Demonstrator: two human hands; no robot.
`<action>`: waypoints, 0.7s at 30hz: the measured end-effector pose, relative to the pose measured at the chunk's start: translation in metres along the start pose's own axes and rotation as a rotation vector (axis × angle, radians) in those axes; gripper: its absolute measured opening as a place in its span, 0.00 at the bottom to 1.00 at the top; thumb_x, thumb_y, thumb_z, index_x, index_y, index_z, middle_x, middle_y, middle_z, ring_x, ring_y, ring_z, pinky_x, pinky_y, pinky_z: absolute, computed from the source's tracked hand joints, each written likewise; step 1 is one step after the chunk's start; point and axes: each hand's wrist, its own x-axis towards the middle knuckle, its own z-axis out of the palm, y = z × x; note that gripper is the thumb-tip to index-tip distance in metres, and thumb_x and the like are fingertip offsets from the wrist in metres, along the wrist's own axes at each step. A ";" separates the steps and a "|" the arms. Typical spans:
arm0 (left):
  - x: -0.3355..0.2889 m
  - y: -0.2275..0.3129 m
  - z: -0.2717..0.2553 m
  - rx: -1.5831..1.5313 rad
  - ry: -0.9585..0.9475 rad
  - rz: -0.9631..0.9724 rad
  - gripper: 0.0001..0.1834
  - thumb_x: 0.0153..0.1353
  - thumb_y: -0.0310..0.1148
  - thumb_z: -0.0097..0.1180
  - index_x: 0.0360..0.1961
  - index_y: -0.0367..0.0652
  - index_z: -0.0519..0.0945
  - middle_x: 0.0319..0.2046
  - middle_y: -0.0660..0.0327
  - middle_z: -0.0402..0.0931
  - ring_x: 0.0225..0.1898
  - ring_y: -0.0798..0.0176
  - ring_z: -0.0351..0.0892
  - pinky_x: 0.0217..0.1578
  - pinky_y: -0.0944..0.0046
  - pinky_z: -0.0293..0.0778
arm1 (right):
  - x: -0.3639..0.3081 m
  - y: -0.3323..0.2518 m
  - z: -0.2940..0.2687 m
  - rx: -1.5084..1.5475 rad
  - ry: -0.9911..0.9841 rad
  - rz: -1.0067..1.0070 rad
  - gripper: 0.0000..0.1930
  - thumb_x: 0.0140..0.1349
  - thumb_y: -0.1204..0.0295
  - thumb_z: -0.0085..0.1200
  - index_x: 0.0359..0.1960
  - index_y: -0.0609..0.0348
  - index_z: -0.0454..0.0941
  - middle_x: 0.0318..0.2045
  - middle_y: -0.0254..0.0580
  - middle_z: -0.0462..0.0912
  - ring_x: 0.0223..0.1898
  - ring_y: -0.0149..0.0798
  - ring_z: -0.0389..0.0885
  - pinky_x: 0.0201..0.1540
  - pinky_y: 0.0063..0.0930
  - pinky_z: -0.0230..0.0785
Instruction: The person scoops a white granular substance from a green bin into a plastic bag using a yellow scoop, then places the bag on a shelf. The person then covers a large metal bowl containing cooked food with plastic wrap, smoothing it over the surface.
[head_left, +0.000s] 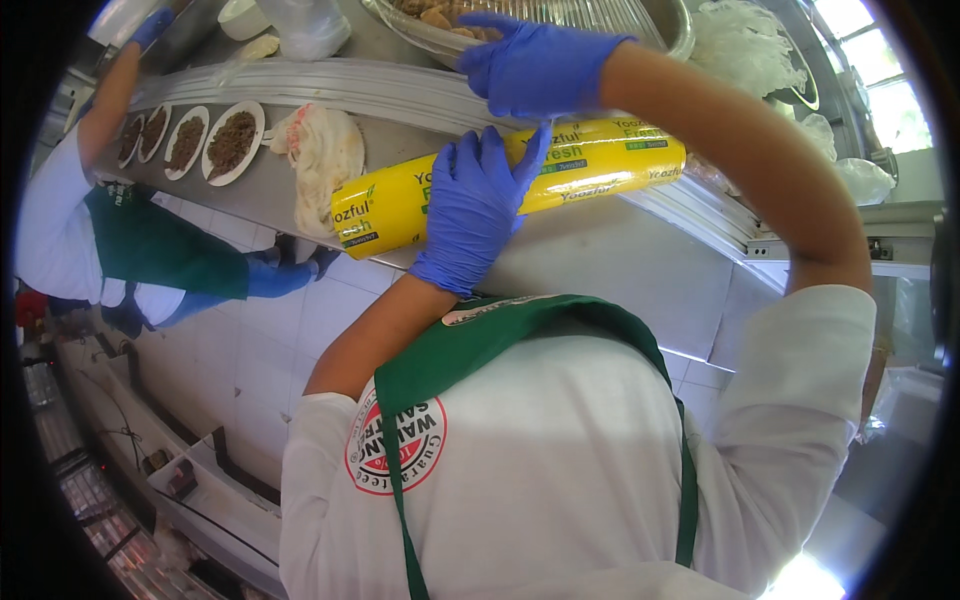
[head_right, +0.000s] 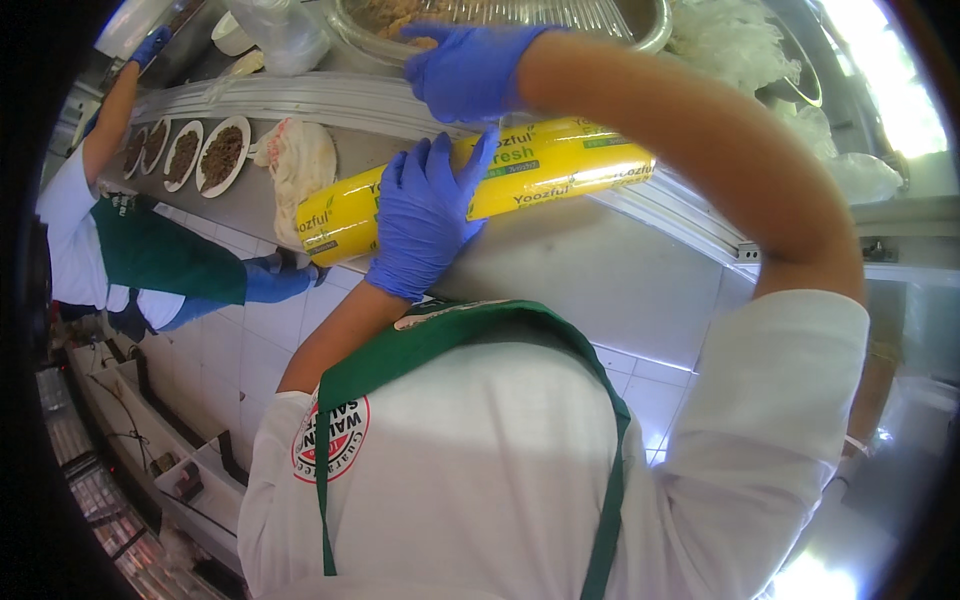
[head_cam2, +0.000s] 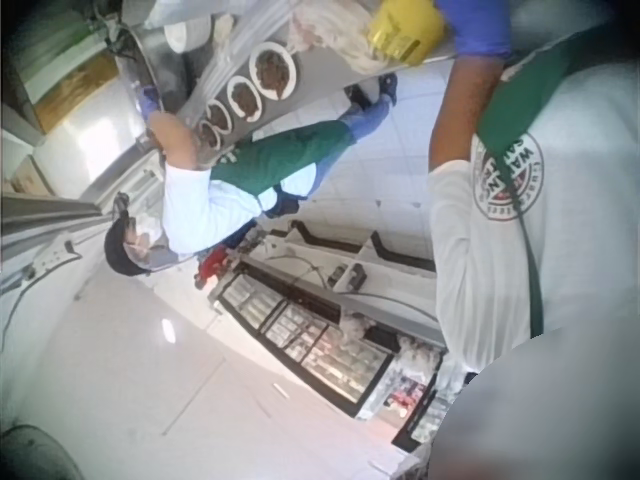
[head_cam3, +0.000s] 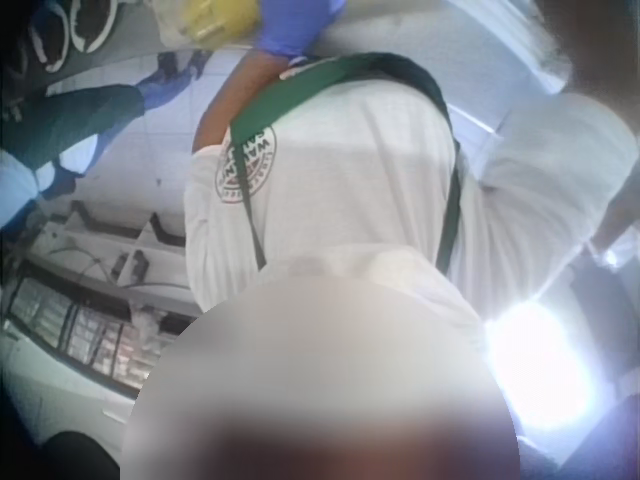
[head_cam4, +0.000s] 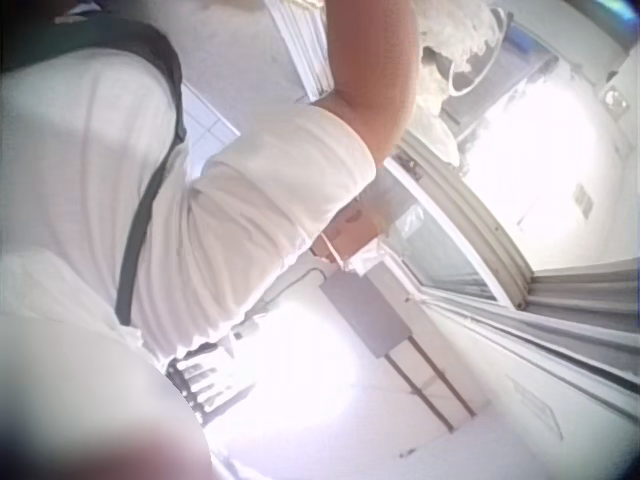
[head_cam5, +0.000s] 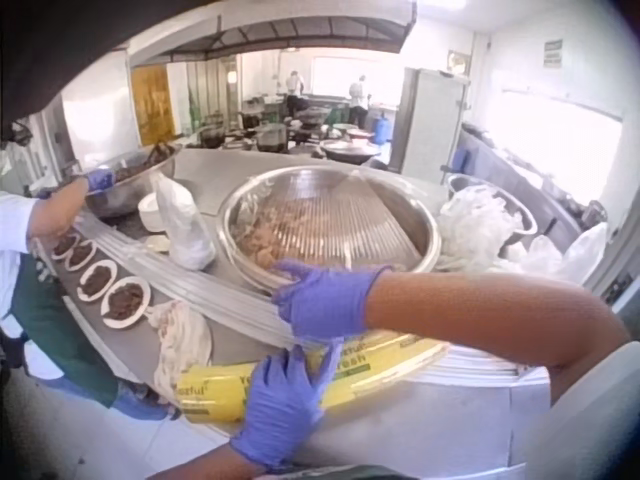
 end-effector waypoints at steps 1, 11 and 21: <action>0.001 -0.007 0.008 0.002 0.010 0.010 0.52 0.43 0.50 0.72 0.72 0.59 0.62 0.54 0.49 0.70 0.54 0.47 0.71 0.55 0.46 0.66 | -0.003 0.012 -0.005 -0.014 0.115 -0.026 0.06 0.52 0.66 0.63 0.32 0.45 0.88 0.44 0.29 0.82 0.58 0.39 0.73 0.66 0.36 0.58; 0.021 -0.028 -0.006 -0.045 -0.032 -0.009 0.50 0.45 0.50 0.70 0.72 0.63 0.63 0.53 0.49 0.70 0.52 0.48 0.71 0.55 0.47 0.66 | 0.002 0.016 0.007 -0.300 0.044 0.065 0.05 0.49 0.66 0.64 0.27 0.48 0.88 0.40 0.24 0.82 0.52 0.34 0.74 0.58 0.25 0.67; 0.026 -0.062 -0.010 -0.046 -0.001 -0.055 0.49 0.45 0.47 0.71 0.71 0.61 0.64 0.54 0.49 0.69 0.54 0.48 0.70 0.54 0.46 0.67 | 0.058 0.047 0.020 0.238 0.192 0.221 0.10 0.57 0.73 0.58 0.41 0.51 0.78 0.40 0.34 0.78 0.43 0.40 0.82 0.46 0.35 0.78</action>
